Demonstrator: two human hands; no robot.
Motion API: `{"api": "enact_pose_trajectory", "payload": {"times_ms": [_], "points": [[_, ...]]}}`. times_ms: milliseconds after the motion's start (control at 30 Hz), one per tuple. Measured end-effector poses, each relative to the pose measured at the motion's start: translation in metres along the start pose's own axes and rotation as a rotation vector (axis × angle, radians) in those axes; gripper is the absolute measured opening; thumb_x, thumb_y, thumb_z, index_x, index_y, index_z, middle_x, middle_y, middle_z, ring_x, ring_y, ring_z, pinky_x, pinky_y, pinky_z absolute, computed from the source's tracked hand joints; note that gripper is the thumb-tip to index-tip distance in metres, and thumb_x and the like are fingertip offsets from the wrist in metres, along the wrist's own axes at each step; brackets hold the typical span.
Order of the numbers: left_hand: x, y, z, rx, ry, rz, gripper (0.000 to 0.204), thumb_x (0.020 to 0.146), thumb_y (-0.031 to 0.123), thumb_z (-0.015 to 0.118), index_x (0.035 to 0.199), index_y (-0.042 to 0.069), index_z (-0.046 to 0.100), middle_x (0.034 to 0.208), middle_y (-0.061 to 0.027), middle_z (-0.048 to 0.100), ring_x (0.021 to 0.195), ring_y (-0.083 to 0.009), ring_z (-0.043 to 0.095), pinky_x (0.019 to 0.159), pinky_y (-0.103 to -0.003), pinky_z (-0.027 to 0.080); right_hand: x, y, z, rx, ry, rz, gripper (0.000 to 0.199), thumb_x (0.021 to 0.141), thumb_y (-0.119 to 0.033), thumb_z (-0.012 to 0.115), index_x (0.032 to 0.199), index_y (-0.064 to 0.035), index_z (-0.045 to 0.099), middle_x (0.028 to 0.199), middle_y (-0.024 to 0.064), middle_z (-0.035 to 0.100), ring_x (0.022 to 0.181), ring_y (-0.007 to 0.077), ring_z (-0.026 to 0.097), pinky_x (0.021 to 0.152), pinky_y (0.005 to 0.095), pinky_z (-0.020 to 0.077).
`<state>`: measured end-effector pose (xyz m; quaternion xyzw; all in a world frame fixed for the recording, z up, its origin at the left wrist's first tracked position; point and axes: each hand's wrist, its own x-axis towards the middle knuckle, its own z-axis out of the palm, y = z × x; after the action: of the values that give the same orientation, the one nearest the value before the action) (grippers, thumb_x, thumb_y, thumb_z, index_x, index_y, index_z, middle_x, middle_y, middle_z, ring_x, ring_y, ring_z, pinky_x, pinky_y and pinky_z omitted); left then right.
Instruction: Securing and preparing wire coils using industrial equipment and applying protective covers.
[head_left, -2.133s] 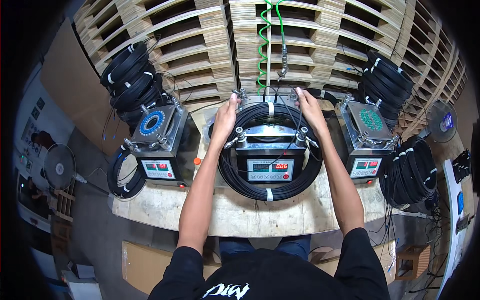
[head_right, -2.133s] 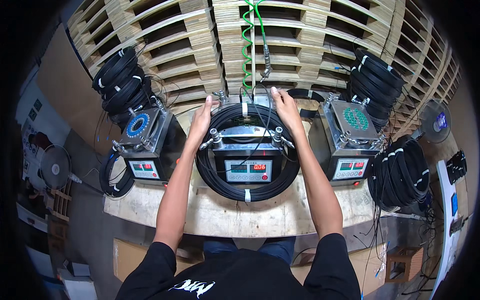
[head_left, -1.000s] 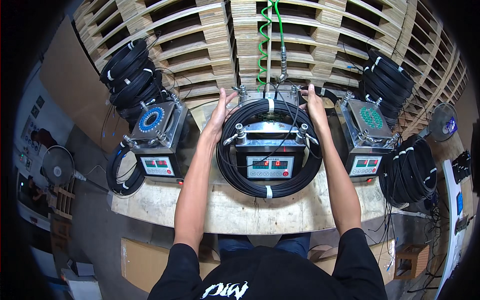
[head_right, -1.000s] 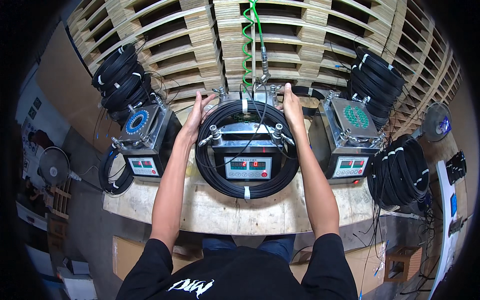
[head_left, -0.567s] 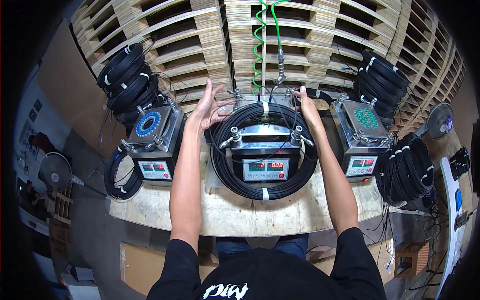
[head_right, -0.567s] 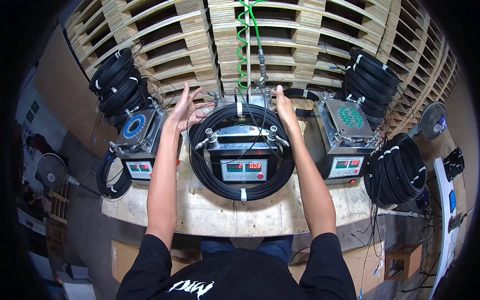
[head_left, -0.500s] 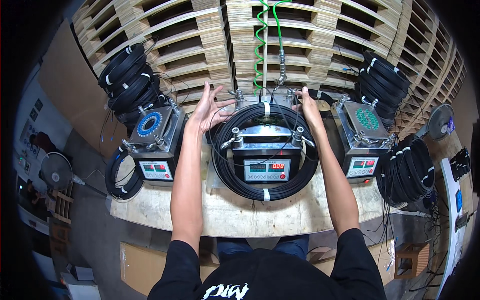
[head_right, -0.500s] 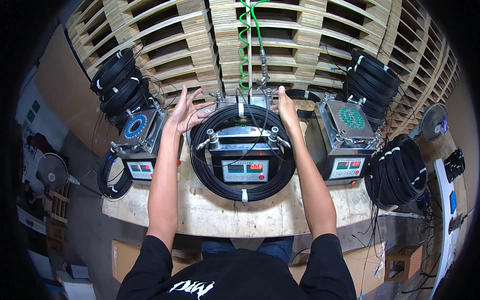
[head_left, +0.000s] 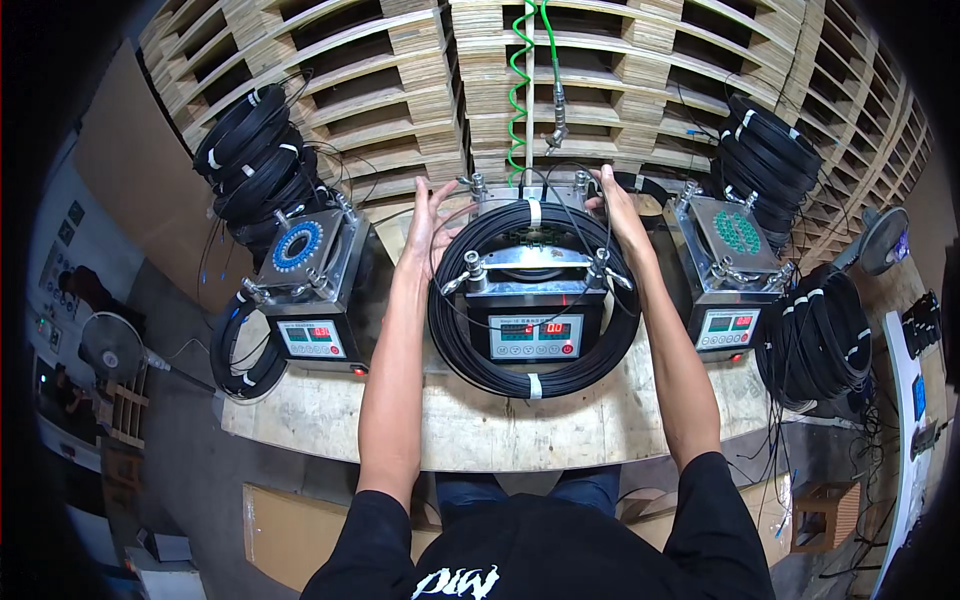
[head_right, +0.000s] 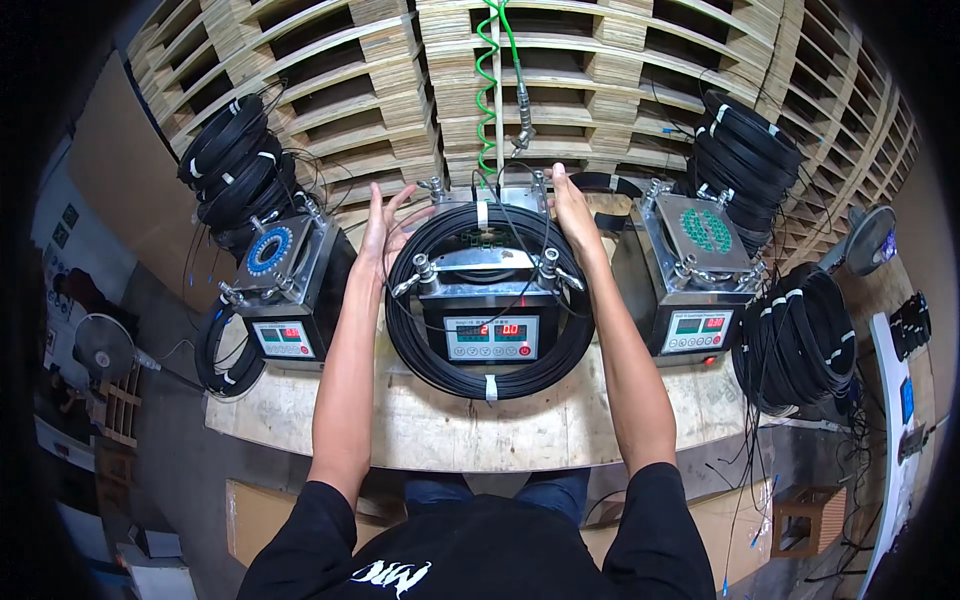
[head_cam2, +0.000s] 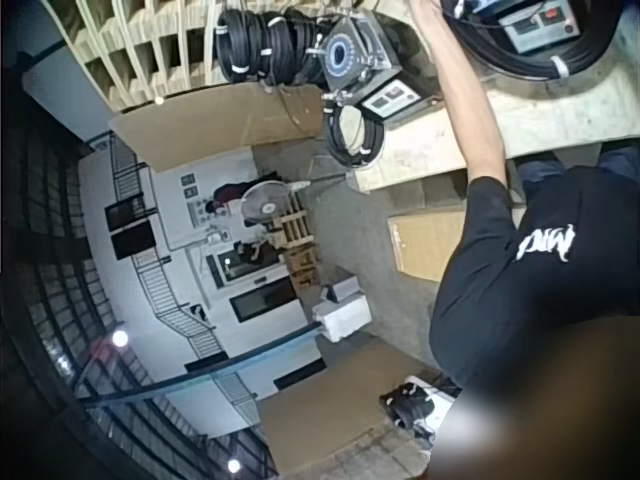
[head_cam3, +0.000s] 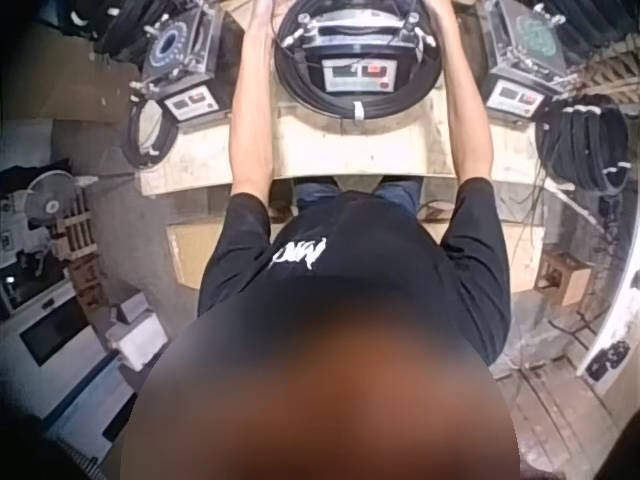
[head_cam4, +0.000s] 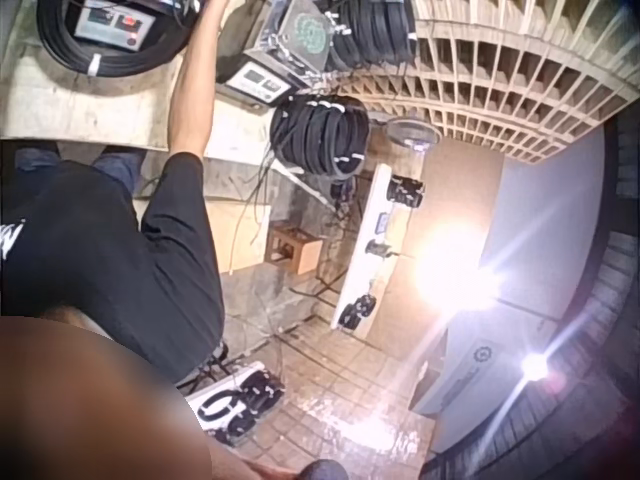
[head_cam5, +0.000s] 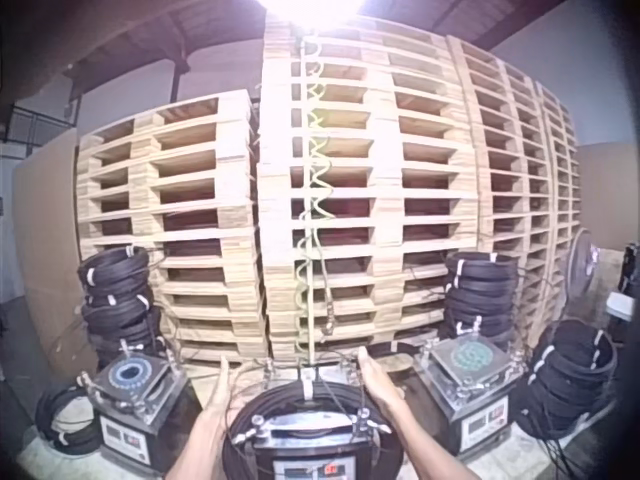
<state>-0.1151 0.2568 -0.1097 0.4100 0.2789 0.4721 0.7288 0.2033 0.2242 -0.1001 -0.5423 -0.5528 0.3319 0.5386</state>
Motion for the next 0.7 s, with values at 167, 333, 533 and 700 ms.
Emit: {"api": "enact_pose_trajectory", "payload": {"times_ms": [167, 333, 533, 700], "points": [[-0.007, -0.008, 0.006, -0.2, 0.125, 0.147, 0.086, 0.093, 0.073, 0.044, 0.148, 0.009, 0.035, 0.139, -0.0272, 0.041, 0.112, -0.0416, 0.061, 0.082, -0.055, 0.06, 0.009, -0.006, -0.005, 0.014, -0.091, 0.158, 0.078, 0.097, -0.075, 0.03, 0.147, -0.0183, 0.049, 0.096, 0.0089, 0.06, 0.085, 0.0178, 0.051, 0.081, 0.0333, 0.0443], [-0.007, -0.007, 0.019, -0.128, 0.1, 0.151, 0.076, 0.096, 0.064, 0.049, 0.15, 0.013, 0.034, 0.141, -0.0244, 0.042, 0.102, -0.034, 0.065, 0.081, -0.045, 0.062, 0.015, -0.001, 0.001, 0.026, 0.034, 0.143, 0.075, 0.098, -0.072, 0.031, 0.142, -0.0167, 0.052, 0.099, 0.0097, 0.06, 0.083, 0.0178, 0.053, 0.075, 0.0329, 0.0462], [-0.005, -0.002, 0.035, 0.626, 0.142, 0.179, 0.06, 0.103, 0.056, 0.043, 0.151, 0.02, 0.04, 0.131, -0.0128, 0.061, 0.079, -0.0115, 0.055, 0.06, -0.02, 0.046, 0.002, -0.001, 0.001, 0.198, 0.16, 0.149, 0.076, 0.101, -0.065, 0.033, 0.139, -0.0012, 0.052, 0.12, 0.0176, 0.061, 0.093, 0.0228, 0.062, 0.066, 0.0312, 0.053], [-0.008, -0.004, 0.025, 0.397, 0.251, 0.113, 0.068, 0.101, 0.063, 0.039, 0.149, 0.014, 0.042, 0.132, -0.0178, 0.058, 0.072, -0.0167, 0.063, 0.057, -0.023, 0.051, 0.011, 0.003, -0.002, 0.051, 0.038, 0.158, 0.087, 0.095, -0.078, 0.024, 0.149, -0.0133, 0.045, 0.107, 0.016, 0.06, 0.068, 0.0175, 0.054, 0.065, 0.0301, 0.0465]]}}
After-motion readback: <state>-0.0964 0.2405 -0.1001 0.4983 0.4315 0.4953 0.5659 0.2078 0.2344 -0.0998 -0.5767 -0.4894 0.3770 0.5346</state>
